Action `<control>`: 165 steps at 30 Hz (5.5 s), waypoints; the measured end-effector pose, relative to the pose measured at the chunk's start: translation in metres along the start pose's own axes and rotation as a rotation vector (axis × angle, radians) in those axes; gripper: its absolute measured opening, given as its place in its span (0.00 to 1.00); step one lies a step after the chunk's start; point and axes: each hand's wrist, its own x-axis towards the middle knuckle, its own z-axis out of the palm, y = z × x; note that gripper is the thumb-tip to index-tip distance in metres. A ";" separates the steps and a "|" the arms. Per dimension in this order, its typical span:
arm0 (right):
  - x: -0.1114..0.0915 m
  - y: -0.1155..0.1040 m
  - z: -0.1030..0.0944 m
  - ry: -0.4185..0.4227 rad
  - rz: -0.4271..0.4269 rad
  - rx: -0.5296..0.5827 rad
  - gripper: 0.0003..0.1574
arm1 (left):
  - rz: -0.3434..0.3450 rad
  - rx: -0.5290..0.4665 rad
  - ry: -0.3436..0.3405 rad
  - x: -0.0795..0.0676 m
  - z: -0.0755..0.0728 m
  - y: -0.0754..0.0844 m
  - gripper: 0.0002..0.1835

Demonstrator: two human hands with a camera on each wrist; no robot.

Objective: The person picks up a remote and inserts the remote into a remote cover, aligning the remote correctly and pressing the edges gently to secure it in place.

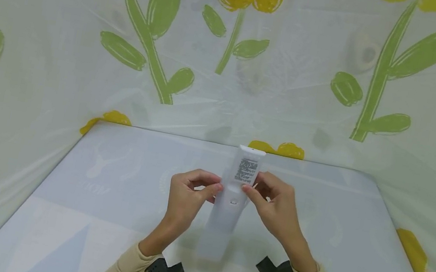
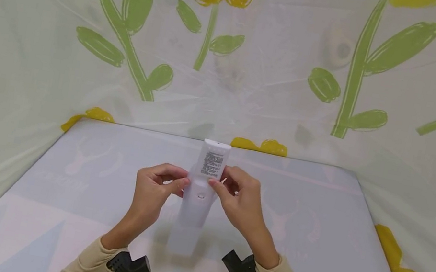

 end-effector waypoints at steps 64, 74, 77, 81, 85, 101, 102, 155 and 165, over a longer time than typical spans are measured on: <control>-0.039 -0.002 0.003 0.002 0.038 0.370 0.08 | 0.116 0.111 -0.256 0.001 -0.010 0.022 0.15; -0.037 -0.003 0.009 0.058 0.047 0.353 0.07 | 0.135 0.141 -0.282 0.005 -0.014 0.026 0.13; -0.036 -0.003 0.010 0.061 0.053 0.385 0.06 | 0.148 0.132 -0.297 0.007 -0.014 0.027 0.12; -0.036 -0.003 0.009 0.057 0.093 0.398 0.05 | 0.136 0.124 -0.303 0.008 -0.013 0.027 0.12; -0.034 -0.004 0.008 0.033 0.125 0.379 0.05 | 0.085 0.132 -0.275 0.008 -0.012 0.022 0.13; -0.034 -0.011 0.013 0.128 0.018 0.190 0.30 | -0.049 0.055 -0.225 0.002 -0.006 0.009 0.14; -0.033 -0.011 0.013 0.127 0.028 0.190 0.30 | -0.047 0.057 -0.218 0.002 -0.006 0.009 0.14; -0.021 -0.013 -0.008 0.007 0.063 0.076 0.26 | -0.085 -0.017 -0.194 -0.010 -0.009 0.009 0.11; -0.022 -0.008 -0.008 -0.019 0.046 0.205 0.27 | -0.070 0.072 -0.260 -0.006 -0.004 0.010 0.16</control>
